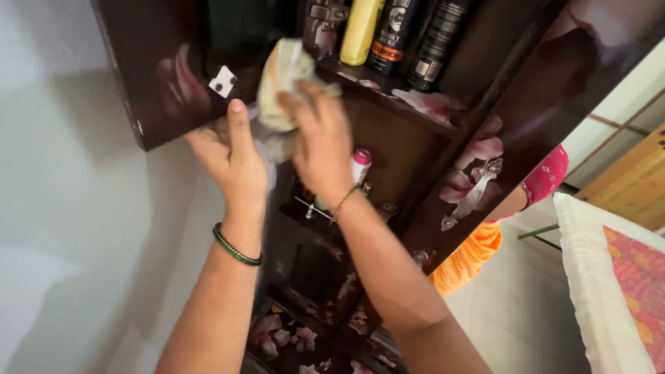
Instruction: The person wipes the interior shelves of a wall-mounted cabinet using a cloth. They remove various items such as bottles, a comb, and a brush, wipe the surfaces, and then place the items back inside.
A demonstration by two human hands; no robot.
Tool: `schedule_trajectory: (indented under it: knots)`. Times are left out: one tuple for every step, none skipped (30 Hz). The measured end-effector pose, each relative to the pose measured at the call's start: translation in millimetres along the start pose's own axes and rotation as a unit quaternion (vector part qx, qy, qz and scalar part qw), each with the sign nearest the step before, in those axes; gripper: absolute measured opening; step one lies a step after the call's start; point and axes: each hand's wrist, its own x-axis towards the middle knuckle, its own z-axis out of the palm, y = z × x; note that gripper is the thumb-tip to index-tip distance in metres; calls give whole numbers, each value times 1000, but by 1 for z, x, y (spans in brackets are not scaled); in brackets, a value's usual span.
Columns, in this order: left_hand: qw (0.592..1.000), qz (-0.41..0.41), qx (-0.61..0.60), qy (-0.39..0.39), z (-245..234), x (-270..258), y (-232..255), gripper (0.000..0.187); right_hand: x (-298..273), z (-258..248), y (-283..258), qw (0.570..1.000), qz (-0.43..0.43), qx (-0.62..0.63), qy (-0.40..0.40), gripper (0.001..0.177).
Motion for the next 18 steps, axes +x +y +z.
schedule_trajectory:
  knots:
    - [1000,-4,-15,-6,-3,2,0,73,3,-7,6,997,11,-70,15,54]
    - [999,-33,-26,-4,-6,1,0,75,6,-15,14,989,23,-140,30,53]
    - [997,-62,-36,-2,-7,-1,0,76,8,-23,23,977,34,-206,38,50]
    - [996,-81,-25,2,-10,-3,1,74,10,-29,33,960,45,-272,46,48]
    - [995,-100,-12,6,-13,-5,2,73,12,-32,41,956,62,-287,24,47]
    - [993,-118,-1,10,-14,-7,4,72,14,-33,49,950,78,-302,2,46]
    - [992,-126,1,6,-15,-9,5,73,17,-33,56,944,94,-317,-20,46]
    - [991,-133,2,3,-15,-10,6,74,22,-30,63,946,93,-306,-44,44]
    - [990,-141,3,-1,-15,-11,7,74,28,-26,68,948,92,-296,-68,43]
    - [990,-141,-1,0,-14,-11,7,74,34,-22,73,949,91,-286,-92,43]
    - [990,-143,-5,1,-15,-11,8,73,38,-19,76,953,76,-275,-102,44]
    - [989,-145,-9,2,-16,-12,8,72,43,-16,79,956,61,-264,-113,45]
    - [990,-143,-7,-1,-15,-13,7,70,48,-17,82,958,44,-255,-122,45]
    - [990,-141,-6,-5,-14,-14,6,67,51,-20,84,953,45,-265,-139,43]
    - [990,-139,-5,-9,-14,-16,5,65,51,-25,85,947,47,-275,-156,41]
    - [990,-137,14,2,-13,-19,5,69,50,-31,84,941,48,-285,-173,39]
    - [990,-135,34,12,-12,-24,6,73,45,-40,83,933,50,-312,-174,35]
    - [990,-133,53,22,-9,-29,7,77,39,-52,82,923,52,-338,-174,31]
